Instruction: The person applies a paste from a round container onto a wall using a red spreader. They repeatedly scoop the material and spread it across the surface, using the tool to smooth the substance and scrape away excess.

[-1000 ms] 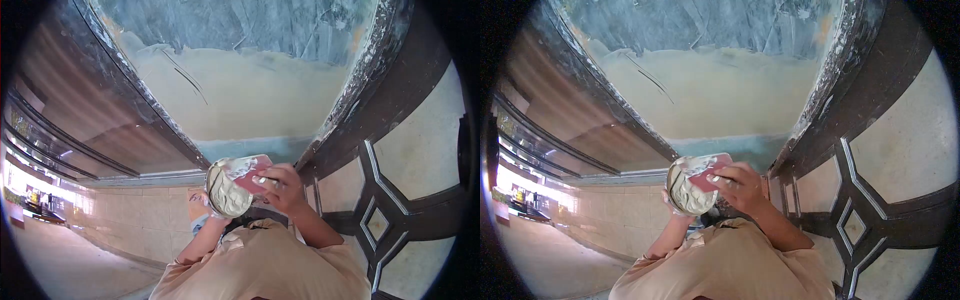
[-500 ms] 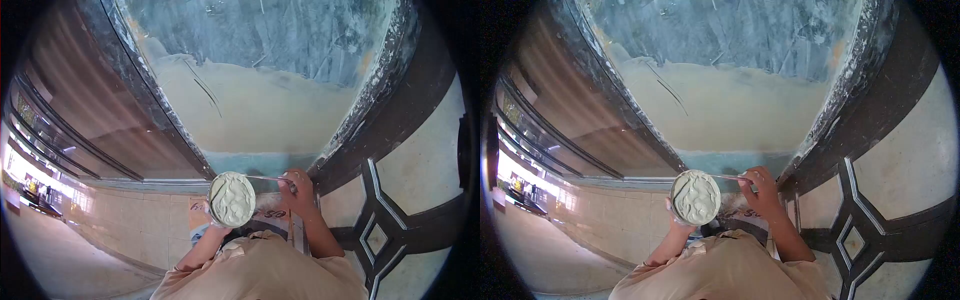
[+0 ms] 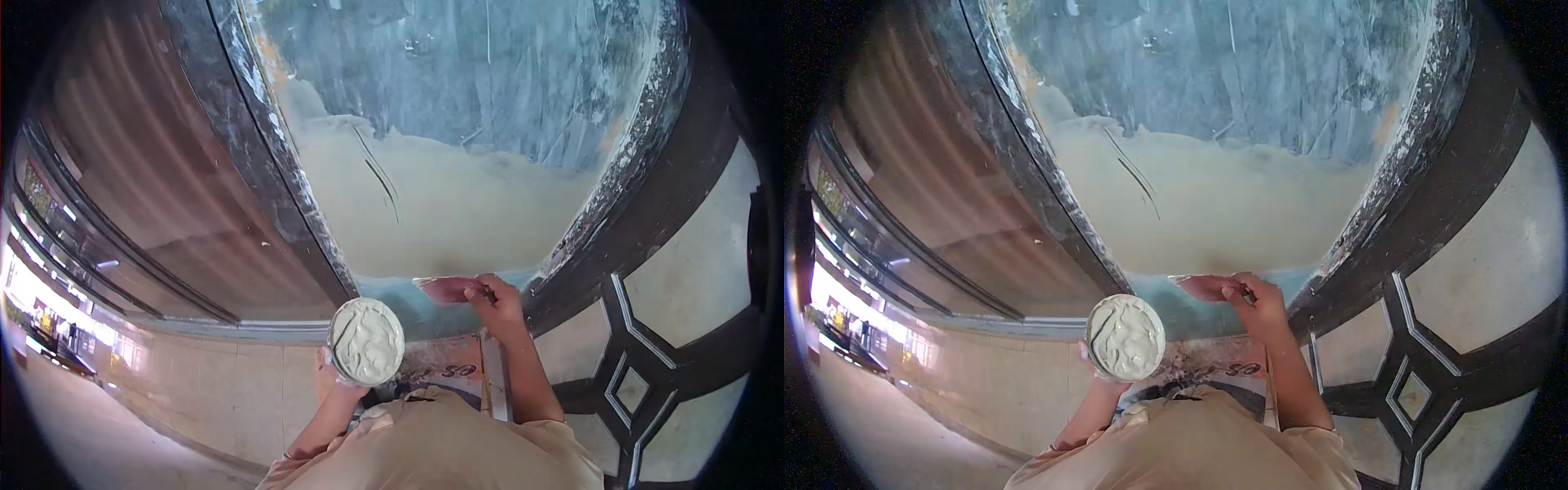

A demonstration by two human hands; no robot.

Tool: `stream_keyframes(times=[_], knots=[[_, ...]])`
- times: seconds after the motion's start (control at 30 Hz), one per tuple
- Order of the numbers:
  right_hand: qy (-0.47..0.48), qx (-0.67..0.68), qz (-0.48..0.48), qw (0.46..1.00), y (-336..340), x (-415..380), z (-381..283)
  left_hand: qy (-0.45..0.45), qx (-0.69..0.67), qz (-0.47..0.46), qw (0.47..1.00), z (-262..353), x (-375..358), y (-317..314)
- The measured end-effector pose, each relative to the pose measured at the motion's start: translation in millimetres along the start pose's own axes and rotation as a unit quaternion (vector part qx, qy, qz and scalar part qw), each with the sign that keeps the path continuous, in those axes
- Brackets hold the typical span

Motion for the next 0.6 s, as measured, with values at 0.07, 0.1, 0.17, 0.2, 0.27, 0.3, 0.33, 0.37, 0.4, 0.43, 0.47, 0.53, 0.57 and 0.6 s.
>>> stream_keyframes(times=[0.07, 0.1, 0.17, 0.2, 0.27, 0.3, 0.33, 0.37, 0.4, 0.43, 0.47, 0.53, 0.57, 0.6], knots=[[-0.055, 0.010, -0.001, 0.998, -13, 10, 5, -0.021, -0.023, -0.068, 0.997, 19, 2, 8], [-0.056, 0.008, 0.005, 0.998, -21, 17, 9, -0.024, -0.017, -0.055, 0.998, 29, 1, 16], [-0.034, 0.092, 0.022, 0.995, -40, 35, 14, -0.021, -0.004, -0.103, 0.994, 46, 5, 22], [-0.035, 0.089, 0.031, 0.995, -49, 43, 3, -0.014, -0.005, -0.109, 0.994, 53, 6, 25], [-0.064, 0.231, 0.061, 0.969, -70, 57, -18, -0.034, 0.031, -0.052, 0.998, 70, 5, 36], [-0.065, 0.230, 0.074, 0.968, -77, 64, -23, -0.032, 0.020, -0.064, 0.997, 74, 8, 41], [-0.062, 0.228, 0.050, 0.970, -86, 71, -28, -0.022, 0.020, -0.070, 0.997, 79, 8, 49], [-0.059, 0.225, 0.026, 0.972, -95, 77, -33, -0.023, 0.025, -0.061, 0.998, 85, 7, 61], [-0.061, 0.222, 0.036, 0.972, -101, 84, -35, -0.025, 0.029, -0.051, 0.998, 90, 6, 71], [-0.042, 0.266, 0.032, 0.963, -109, 92, -38, -0.020, 0.035, -0.036, 0.999, 94, 6, 79], [-0.023, 0.308, 0.027, 0.951, -116, 101, -41, -0.014, 0.033, -0.040, 0.999, 98, 6, 85], [-0.018, 0.336, 0.043, 0.941, -122, 119, -56, 0.012, 0.053, -0.022, 0.998, 104, 5, 100], [-0.012, 0.366, 0.054, 0.929, -124, 127, -63, 0.004, 0.063, -0.060, 0.996, 107, 7, 103], [-0.014, 0.366, 0.065, 0.928, -129, 136, -67, 0.014, 0.065, -0.065, 0.996, 114, 9, 110]])
Point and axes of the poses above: each hand's wrist, its own x-axis towards the middle knuckle, its own y-axis out of the back of the hand, z = x × y, the point moved 5 cm from there along x, towards the middle knuckle, and after that the axes turned 13 degrees about -z, right-handed, at the moved point
